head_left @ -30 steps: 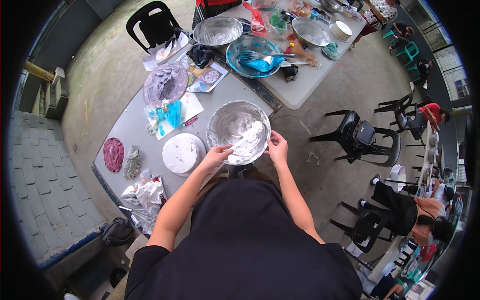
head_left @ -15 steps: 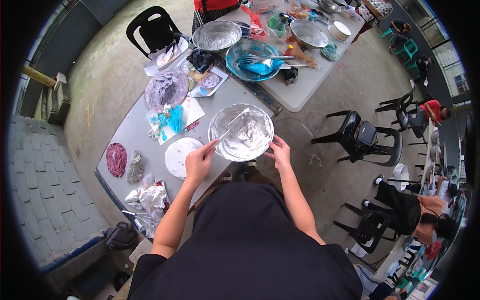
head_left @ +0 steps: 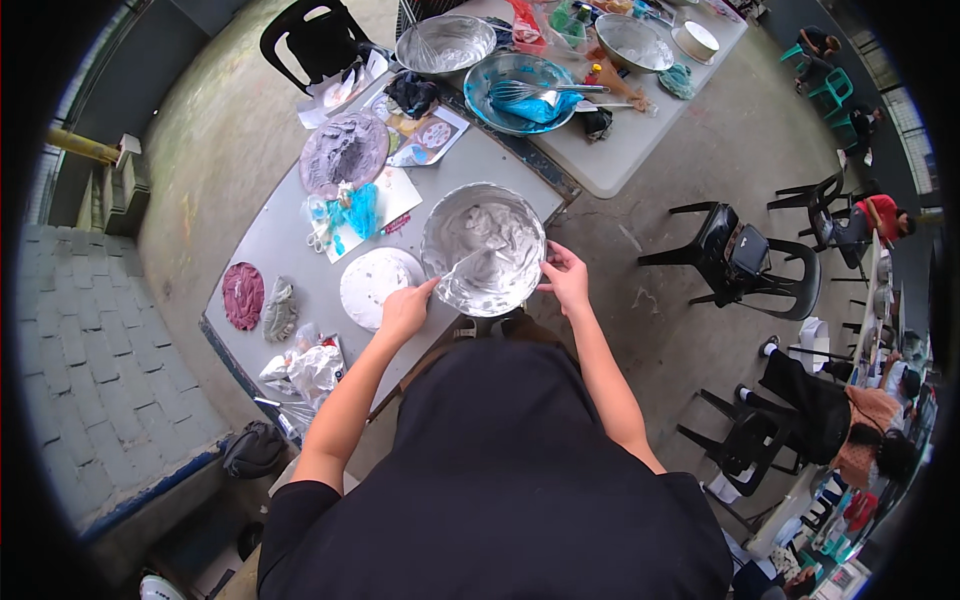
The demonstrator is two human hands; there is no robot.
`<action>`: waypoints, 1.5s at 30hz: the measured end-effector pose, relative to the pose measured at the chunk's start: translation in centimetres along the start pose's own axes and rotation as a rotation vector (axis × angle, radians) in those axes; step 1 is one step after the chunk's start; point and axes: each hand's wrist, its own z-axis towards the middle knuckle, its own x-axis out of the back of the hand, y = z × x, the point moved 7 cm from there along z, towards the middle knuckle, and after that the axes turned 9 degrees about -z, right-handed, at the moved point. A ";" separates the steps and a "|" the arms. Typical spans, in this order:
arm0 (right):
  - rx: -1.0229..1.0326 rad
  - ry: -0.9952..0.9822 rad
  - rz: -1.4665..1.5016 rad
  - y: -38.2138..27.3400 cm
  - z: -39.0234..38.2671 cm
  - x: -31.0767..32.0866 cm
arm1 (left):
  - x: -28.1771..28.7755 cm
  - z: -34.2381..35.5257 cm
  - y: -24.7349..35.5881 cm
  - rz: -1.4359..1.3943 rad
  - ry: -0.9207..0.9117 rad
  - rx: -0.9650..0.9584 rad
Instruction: The person applies white frosting to the sides of a small round cake using a spatula, smooths the surface, and fills a piping bag with more frosting from a bowl.
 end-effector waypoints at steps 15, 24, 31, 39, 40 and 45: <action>0.034 0.160 -0.145 0.7 0.3 1.5 | 0.0 2.8 3.6 0.003 0.169 0.016; 0.070 0.135 -0.151 0.9 0.5 0.8 | 0.6 4.5 4.1 0.096 0.198 0.020; 0.100 0.177 -0.260 -0.1 0.1 0.8 | -0.4 4.1 4.9 0.093 0.134 -0.006; 0.073 0.217 -0.149 -0.1 -0.4 0.6 | -1.8 3.4 2.8 0.100 0.026 0.074; 0.081 0.224 -0.158 -0.2 -0.1 0.9 | -0.7 3.4 4.1 0.104 0.024 0.068; 0.046 0.199 -0.238 0.3 0.2 0.7 | -0.7 3.3 4.6 0.120 0.024 0.022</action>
